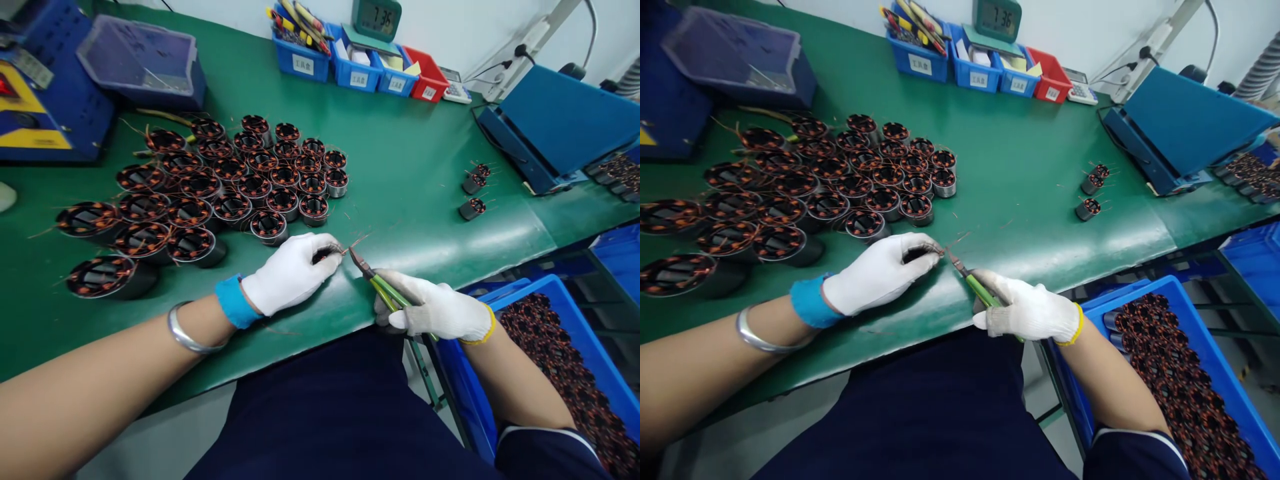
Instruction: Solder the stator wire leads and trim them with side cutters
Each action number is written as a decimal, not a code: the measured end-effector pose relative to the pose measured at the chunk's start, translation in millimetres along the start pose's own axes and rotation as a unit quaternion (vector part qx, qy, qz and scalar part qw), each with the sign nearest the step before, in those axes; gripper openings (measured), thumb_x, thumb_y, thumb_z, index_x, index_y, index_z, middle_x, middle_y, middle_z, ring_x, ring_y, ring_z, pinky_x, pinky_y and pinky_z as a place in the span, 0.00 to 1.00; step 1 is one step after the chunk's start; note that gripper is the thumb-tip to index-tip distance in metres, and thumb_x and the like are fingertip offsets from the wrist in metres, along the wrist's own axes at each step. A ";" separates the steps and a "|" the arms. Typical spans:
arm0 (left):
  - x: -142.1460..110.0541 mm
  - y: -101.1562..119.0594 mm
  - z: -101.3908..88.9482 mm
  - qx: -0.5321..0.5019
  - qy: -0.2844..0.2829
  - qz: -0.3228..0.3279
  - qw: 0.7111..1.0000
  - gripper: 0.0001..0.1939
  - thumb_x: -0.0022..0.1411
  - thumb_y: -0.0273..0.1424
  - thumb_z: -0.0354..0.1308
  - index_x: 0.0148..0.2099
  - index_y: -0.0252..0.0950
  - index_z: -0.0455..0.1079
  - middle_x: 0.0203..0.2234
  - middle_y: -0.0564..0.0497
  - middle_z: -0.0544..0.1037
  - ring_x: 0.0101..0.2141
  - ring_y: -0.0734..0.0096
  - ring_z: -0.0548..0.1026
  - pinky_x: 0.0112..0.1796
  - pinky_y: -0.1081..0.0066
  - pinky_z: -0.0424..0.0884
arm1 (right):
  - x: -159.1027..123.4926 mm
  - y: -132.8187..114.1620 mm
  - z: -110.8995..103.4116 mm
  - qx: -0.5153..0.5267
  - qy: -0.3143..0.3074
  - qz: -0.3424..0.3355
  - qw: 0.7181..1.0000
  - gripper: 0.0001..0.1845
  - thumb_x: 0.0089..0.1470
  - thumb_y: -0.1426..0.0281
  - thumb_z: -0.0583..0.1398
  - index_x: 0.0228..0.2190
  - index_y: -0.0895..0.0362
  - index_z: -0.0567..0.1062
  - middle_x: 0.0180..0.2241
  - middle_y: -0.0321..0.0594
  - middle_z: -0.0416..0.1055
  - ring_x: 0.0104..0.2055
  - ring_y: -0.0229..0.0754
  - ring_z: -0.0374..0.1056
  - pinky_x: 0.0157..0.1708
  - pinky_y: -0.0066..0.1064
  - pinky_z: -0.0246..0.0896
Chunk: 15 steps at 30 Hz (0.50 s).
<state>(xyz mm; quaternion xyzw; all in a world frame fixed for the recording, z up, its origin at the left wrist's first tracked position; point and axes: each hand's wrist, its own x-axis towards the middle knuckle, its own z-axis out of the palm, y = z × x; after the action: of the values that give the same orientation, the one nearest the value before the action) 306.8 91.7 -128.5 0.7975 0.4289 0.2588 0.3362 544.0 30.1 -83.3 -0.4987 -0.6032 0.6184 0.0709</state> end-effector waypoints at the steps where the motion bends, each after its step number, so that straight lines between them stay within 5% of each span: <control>1: -0.1 -0.1 -0.1 0.001 -0.001 0.000 1.000 0.13 0.62 0.34 0.50 0.41 0.34 0.73 0.35 0.49 0.78 0.36 0.64 0.75 0.40 0.67 0.68 | -0.8 -2.9 0.2 -0.037 0.006 0.005 0.999 0.39 0.50 0.61 0.62 0.61 0.56 0.57 0.40 0.44 0.69 0.35 0.42 0.66 0.31 0.32 0.64; 15: 0.8 -0.8 0.0 -0.002 -0.005 0.010 1.000 0.12 0.62 0.34 0.51 0.40 0.35 0.73 0.35 0.49 0.79 0.36 0.64 0.75 0.40 0.66 0.69 | -3.1 -13.6 0.2 -0.163 0.038 0.014 0.986 0.39 0.50 0.61 0.62 0.61 0.58 0.59 0.43 0.45 0.72 0.37 0.43 0.68 0.33 0.31 0.65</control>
<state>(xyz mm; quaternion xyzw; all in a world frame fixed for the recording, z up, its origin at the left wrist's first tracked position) 306.8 92.7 -129.0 0.8025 0.4185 0.2589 0.3373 538.4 31.4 -70.5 -0.5352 -0.6859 0.4930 0.0030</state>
